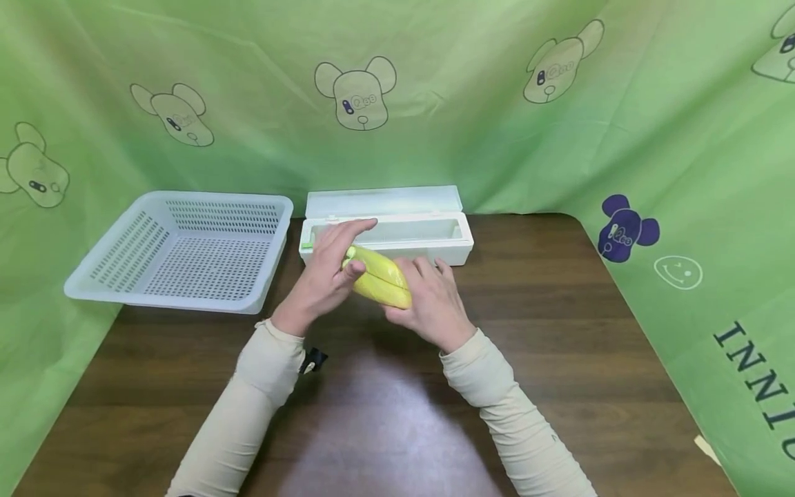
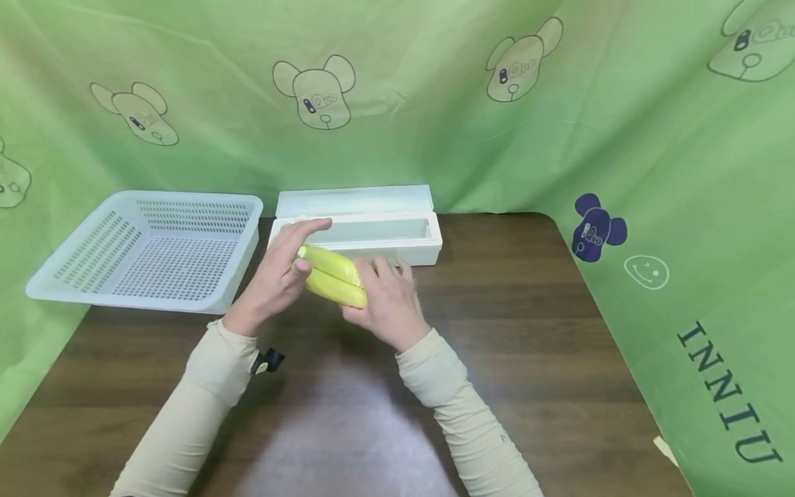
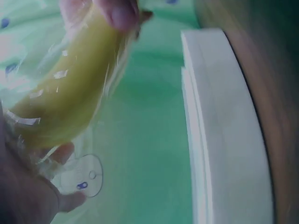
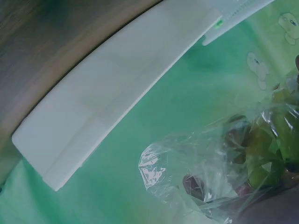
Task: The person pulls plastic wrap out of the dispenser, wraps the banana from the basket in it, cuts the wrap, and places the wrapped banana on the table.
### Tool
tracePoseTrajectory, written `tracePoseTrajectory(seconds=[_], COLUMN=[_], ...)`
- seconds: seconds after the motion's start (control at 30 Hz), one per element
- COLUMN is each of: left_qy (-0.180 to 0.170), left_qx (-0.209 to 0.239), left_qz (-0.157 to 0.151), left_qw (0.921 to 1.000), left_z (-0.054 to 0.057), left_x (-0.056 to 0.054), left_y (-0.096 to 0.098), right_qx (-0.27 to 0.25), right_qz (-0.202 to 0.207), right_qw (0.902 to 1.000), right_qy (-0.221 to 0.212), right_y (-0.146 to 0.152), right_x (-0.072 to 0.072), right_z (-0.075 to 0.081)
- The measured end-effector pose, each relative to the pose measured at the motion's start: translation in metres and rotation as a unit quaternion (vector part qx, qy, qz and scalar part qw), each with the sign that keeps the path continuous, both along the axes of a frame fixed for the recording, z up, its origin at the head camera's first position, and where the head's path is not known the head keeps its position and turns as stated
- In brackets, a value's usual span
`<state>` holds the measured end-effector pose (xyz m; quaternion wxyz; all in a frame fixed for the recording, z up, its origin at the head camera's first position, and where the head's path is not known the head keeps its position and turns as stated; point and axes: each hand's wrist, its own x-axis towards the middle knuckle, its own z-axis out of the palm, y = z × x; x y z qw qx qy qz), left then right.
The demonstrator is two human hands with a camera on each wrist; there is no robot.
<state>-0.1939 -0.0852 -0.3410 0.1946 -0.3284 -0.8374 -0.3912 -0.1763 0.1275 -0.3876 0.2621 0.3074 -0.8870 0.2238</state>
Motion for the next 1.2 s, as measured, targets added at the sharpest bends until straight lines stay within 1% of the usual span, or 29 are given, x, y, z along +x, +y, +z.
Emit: tracePoseTrajectory(seconds=[0.03,0.07,0.1,0.17,0.23,0.27,0.33,0.47,0.6,0.7,0.77,0.8,0.87,0.9,0.93,0.97,1.0,1.03,1.07,1.1,1.13,1.17,1.2], left_qy=[-0.015,-0.030,-0.045,-0.072,-0.082,-0.080,-0.069,-0.028,0.006,0.018,0.018,0.014,-0.001,-0.015,-0.033,-0.055,-0.079,-0.100,-0.118,-0.131,-0.137,-0.134,-0.124], left_qx=[0.036,0.073,0.111,0.181,0.240,0.263,0.297,0.338,0.367,0.376,0.374,0.373,0.370,0.371,0.377,0.389,0.409,0.429,0.453,0.476,0.496,0.508,0.510], left_qz=[-0.013,-0.028,-0.042,-0.059,-0.063,-0.062,-0.053,-0.033,-0.010,0.002,0.006,0.002,-0.015,-0.029,-0.046,-0.066,-0.088,-0.104,-0.116,-0.126,-0.131,-0.132,-0.128], left_qw=[0.9991,0.9965,0.9919,0.9791,0.9653,0.9596,0.9509,0.9400,0.9302,0.9266,0.9271,0.9277,0.9291,0.9280,0.9245,0.9173,0.9050,0.8916,0.8760,0.8603,0.8475,0.8404,0.8413], left_z=[-0.001,-0.002,-0.002,-0.002,-0.003,-0.003,-0.003,-0.001,0.003,0.005,0.005,0.005,0.006,0.006,0.006,0.006,0.006,0.006,0.006,0.005,0.005,0.005,0.005], left_x=[0.000,0.000,0.001,0.003,0.005,0.006,0.008,0.011,0.012,0.012,0.013,0.014,0.014,0.015,0.015,0.015,0.015,0.014,0.014,0.014,0.014,0.014,0.014], left_y=[0.003,0.006,0.009,0.016,0.022,0.025,0.031,0.041,0.047,0.050,0.050,0.049,0.047,0.045,0.043,0.040,0.038,0.035,0.032,0.029,0.026,0.023,0.021], right_qx=[-0.004,-0.007,-0.010,-0.017,-0.021,-0.022,-0.023,-0.022,-0.019,-0.019,-0.022,-0.021,-0.020,-0.021,-0.022,-0.023,-0.026,-0.030,-0.035,-0.039,-0.043,-0.045,-0.048], right_qz=[0.000,0.000,0.001,0.003,0.006,0.007,0.009,0.009,0.010,0.012,0.017,0.019,0.023,0.025,0.025,0.024,0.025,0.027,0.029,0.032,0.036,0.040,0.044], right_qw=[1.0000,1.0000,0.9999,0.9998,0.9997,0.9997,0.9996,0.9997,0.9992,0.9985,0.9985,0.9987,0.9992,0.9994,0.9994,0.9994,0.9990,0.9983,0.9974,0.9965,0.9955,0.9946,0.9939], right_qy=[-0.001,-0.002,-0.004,-0.008,-0.011,-0.012,-0.010,0.006,0.033,0.050,0.048,0.043,0.026,0.014,0.001,-0.013,-0.027,-0.041,-0.056,-0.067,-0.076,-0.084,-0.089], right_y=[0.000,-0.001,-0.001,-0.001,-0.001,-0.001,0.000,0.002,0.002,0.004,0.004,0.004,0.005,0.005,0.006,0.006,0.006,0.007,0.007,0.007,0.007,0.007,0.007], right_x=[0.000,0.001,0.001,0.001,0.002,0.003,0.004,0.006,0.007,0.009,0.010,0.010,0.009,0.009,0.009,0.009,0.009,0.009,0.009,0.009,0.010,0.010,0.010], right_z=[0.000,0.001,0.001,0.003,0.004,0.005,0.007,0.011,0.016,0.020,0.021,0.021,0.021,0.021,0.021,0.021,0.020,0.020,0.020,0.020,0.021,0.021,0.022])
